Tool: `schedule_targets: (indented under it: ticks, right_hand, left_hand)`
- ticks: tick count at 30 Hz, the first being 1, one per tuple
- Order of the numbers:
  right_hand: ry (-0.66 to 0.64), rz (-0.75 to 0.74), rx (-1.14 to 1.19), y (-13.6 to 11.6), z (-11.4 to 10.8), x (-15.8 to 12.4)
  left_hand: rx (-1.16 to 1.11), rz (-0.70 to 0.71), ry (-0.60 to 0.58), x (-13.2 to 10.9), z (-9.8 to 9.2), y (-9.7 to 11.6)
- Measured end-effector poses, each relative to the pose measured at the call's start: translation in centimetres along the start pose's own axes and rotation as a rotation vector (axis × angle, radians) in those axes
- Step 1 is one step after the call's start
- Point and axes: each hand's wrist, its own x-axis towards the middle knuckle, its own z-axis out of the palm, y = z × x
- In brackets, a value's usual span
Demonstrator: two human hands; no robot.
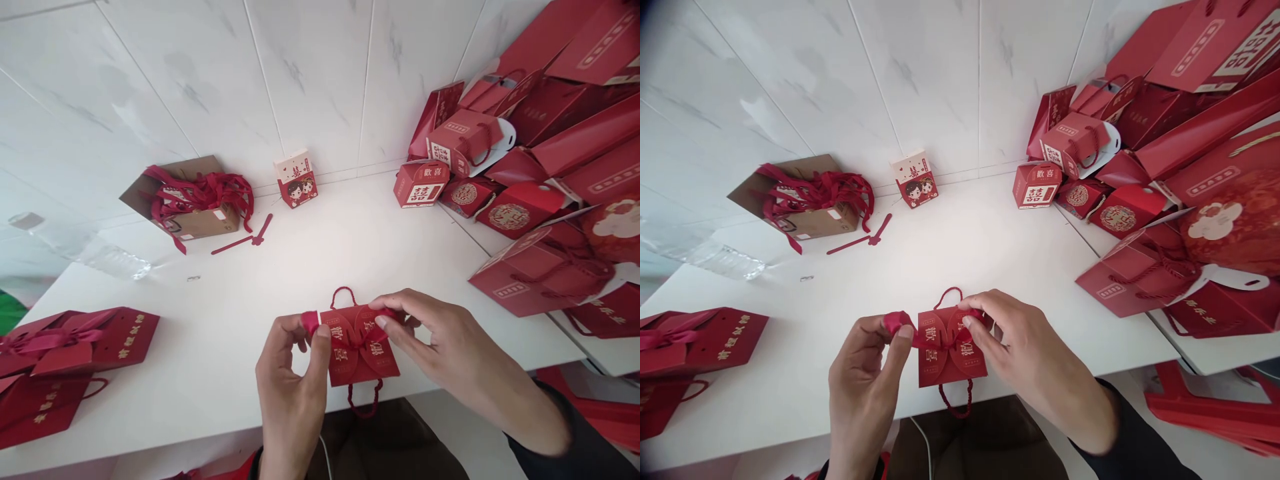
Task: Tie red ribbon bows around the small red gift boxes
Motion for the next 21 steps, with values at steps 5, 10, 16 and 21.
schedule_targets:
  ticks: [5, 10, 16, 21]
  right_hand:
    - [-0.023, -0.038, -0.007, -0.8, 0.0, -0.3]
    - [-0.103, -0.186, 0.056, -1.5, 0.9, -0.2]
    - [-0.013, -0.155, 0.001, -1.4, 2.0, -0.1]
    - [0.102, -0.149, -0.036, -1.4, 2.1, 0.2]
  left_hand:
    - [0.364, 0.447, -0.009, 0.0, -0.1, -0.4]
    - [0.419, 0.501, -0.15, -0.2, 0.3, -0.2]
    - [0.365, 0.312, -0.027, -0.4, 0.5, 0.4]
    - [0.096, 0.031, -0.302, -0.3, 0.0, 0.5]
